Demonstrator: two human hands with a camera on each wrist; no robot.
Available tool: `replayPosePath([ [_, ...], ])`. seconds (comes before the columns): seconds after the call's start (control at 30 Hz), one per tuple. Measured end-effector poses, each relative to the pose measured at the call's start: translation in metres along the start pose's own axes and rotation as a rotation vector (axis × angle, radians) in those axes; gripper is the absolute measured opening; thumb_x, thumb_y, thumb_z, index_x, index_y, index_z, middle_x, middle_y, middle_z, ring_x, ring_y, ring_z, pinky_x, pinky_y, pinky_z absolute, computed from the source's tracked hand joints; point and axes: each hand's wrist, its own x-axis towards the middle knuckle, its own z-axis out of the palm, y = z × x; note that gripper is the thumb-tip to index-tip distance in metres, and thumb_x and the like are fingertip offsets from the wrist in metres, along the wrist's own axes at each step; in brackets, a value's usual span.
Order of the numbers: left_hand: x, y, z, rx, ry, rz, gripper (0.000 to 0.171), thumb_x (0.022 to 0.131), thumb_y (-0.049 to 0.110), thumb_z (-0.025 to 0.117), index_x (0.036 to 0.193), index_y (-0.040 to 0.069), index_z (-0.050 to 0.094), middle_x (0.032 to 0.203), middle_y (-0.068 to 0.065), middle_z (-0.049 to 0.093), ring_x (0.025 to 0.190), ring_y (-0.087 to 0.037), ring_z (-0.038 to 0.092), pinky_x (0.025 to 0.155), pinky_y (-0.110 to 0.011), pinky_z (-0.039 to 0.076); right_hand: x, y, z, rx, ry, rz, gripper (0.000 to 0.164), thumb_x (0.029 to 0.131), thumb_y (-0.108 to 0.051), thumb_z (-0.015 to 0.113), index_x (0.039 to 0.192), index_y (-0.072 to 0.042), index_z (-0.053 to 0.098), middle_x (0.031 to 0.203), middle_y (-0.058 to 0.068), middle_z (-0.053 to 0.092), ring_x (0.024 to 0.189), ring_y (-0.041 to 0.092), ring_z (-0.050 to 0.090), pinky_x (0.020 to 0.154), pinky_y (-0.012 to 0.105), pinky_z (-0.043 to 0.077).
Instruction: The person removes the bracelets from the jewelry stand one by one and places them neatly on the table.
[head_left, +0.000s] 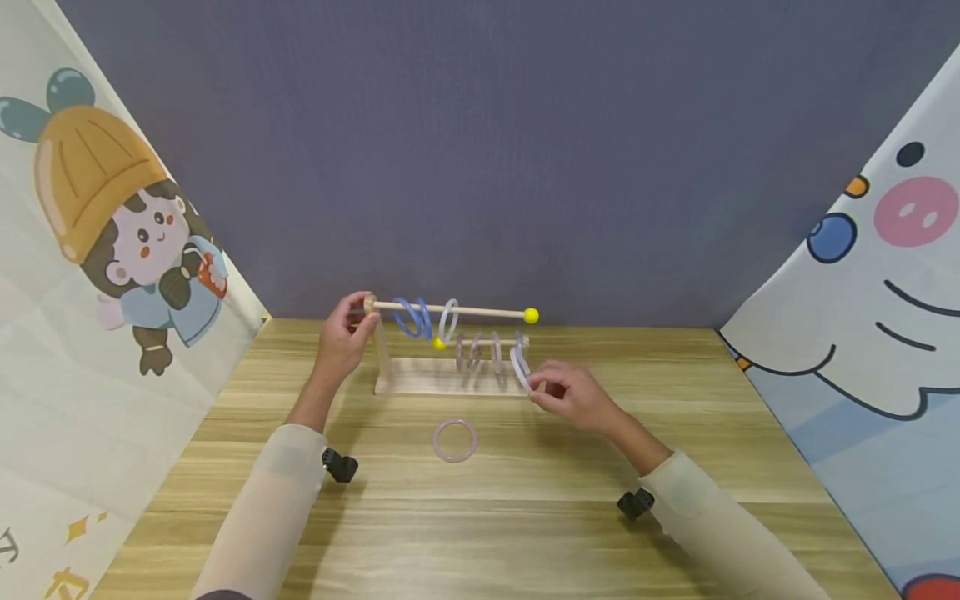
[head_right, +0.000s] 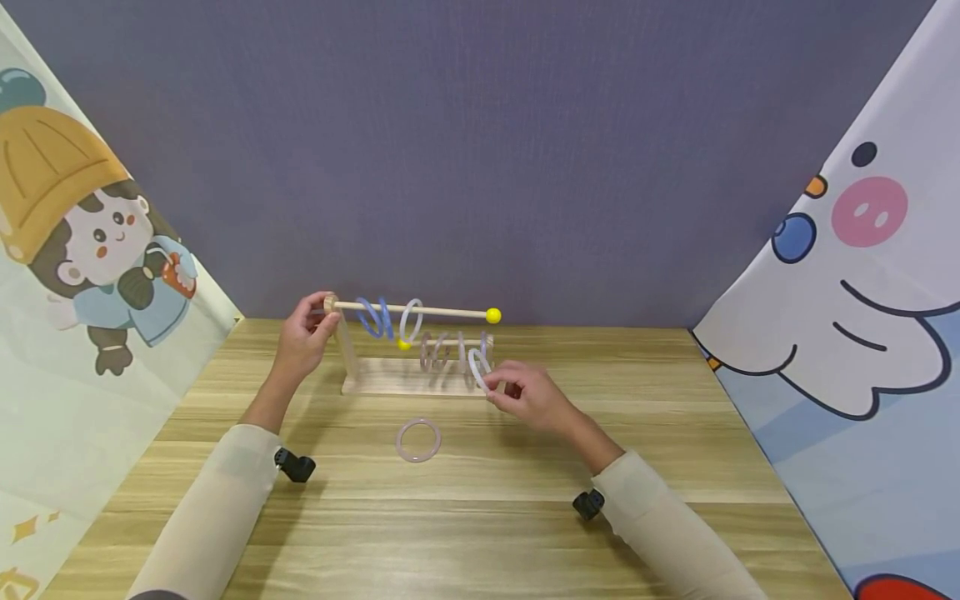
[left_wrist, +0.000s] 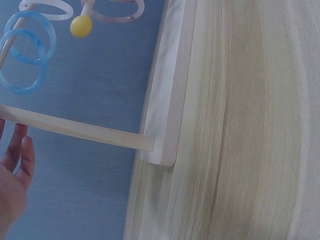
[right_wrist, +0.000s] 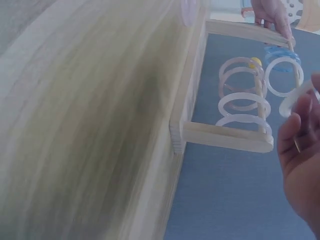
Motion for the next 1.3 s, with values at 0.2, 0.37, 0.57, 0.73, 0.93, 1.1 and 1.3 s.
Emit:
replayPosePath([
  [0.2,0.000,0.001,0.000,0.000,-0.001,0.005,0.039,0.098,0.001,0.065,0.133,-0.013,0.054,0.119,-0.033,0.063,0.088,0.010,0.062,0.072,-0.007,0.052,-0.003,0.003,0.008,-0.028,-0.206,-0.047,0.014,0.090,-0.002,0.074,0.102,-0.009,0.077,0.093,0.003,0.071,0.067,-0.003,0.047,0.053,0.016,0.046],
  [0.37,-0.001,0.002,0.000,0.002,-0.001,0.002,0.039,0.097,0.002,0.065,0.132,-0.012,0.055,0.119,-0.032,0.064,0.087,0.010,0.062,0.071,-0.007,0.052,-0.005,0.006,0.013,-0.078,-0.328,-0.060,0.013,0.093,-0.008,0.071,0.104,-0.010,0.078,0.096,-0.002,0.071,0.065,-0.005,0.046,0.054,0.015,0.046],
  [0.57,-0.001,0.003,-0.001,0.009,-0.004,-0.019,0.039,0.098,0.002,0.065,0.133,-0.011,0.055,0.119,-0.031,0.064,0.088,0.008,0.062,0.071,-0.008,0.052,-0.007,0.008,0.018,-0.165,-0.391,-0.093,0.013,0.093,-0.012,0.073,0.104,-0.013,0.079,0.093,-0.005,0.070,0.066,-0.006,0.046,0.056,0.013,0.046],
  [0.73,-0.001,0.004,-0.001,0.012,-0.009,-0.021,0.039,0.098,0.003,0.065,0.134,-0.011,0.055,0.120,-0.031,0.063,0.088,0.009,0.061,0.072,-0.008,0.051,-0.008,0.008,0.020,-0.209,-0.441,-0.079,0.014,0.091,-0.012,0.074,0.103,-0.015,0.080,0.091,-0.006,0.070,0.066,-0.005,0.049,0.057,0.012,0.046],
  [0.93,-0.001,0.004,-0.001,0.010,-0.006,-0.022,0.039,0.098,0.003,0.065,0.134,-0.011,0.055,0.119,-0.031,0.063,0.088,0.007,0.062,0.072,-0.007,0.051,-0.010,0.012,0.027,-0.293,-0.527,-0.112,0.015,0.091,-0.015,0.074,0.103,-0.022,0.079,0.090,-0.009,0.068,0.072,-0.005,0.053,0.064,0.010,0.047],
  [1.1,-0.001,0.003,-0.001,0.022,-0.013,-0.030,0.039,0.098,0.003,0.064,0.134,-0.010,0.055,0.118,-0.031,0.064,0.091,-0.006,0.063,0.072,-0.008,0.052,-0.013,0.015,0.031,-0.333,-0.555,-0.109,0.015,0.093,-0.017,0.074,0.103,-0.026,0.079,0.089,-0.013,0.067,0.073,-0.006,0.053,0.067,0.011,0.047],
  [1.3,-0.001,0.003,-0.001,0.025,-0.017,-0.034,0.039,0.099,0.003,0.064,0.135,-0.010,0.055,0.119,-0.030,0.063,0.092,-0.008,0.063,0.072,-0.008,0.052,-0.012,0.013,0.034,-0.376,-0.585,-0.112,0.013,0.094,-0.018,0.073,0.103,-0.026,0.078,0.090,-0.012,0.068,0.074,-0.004,0.054,0.068,0.012,0.047],
])
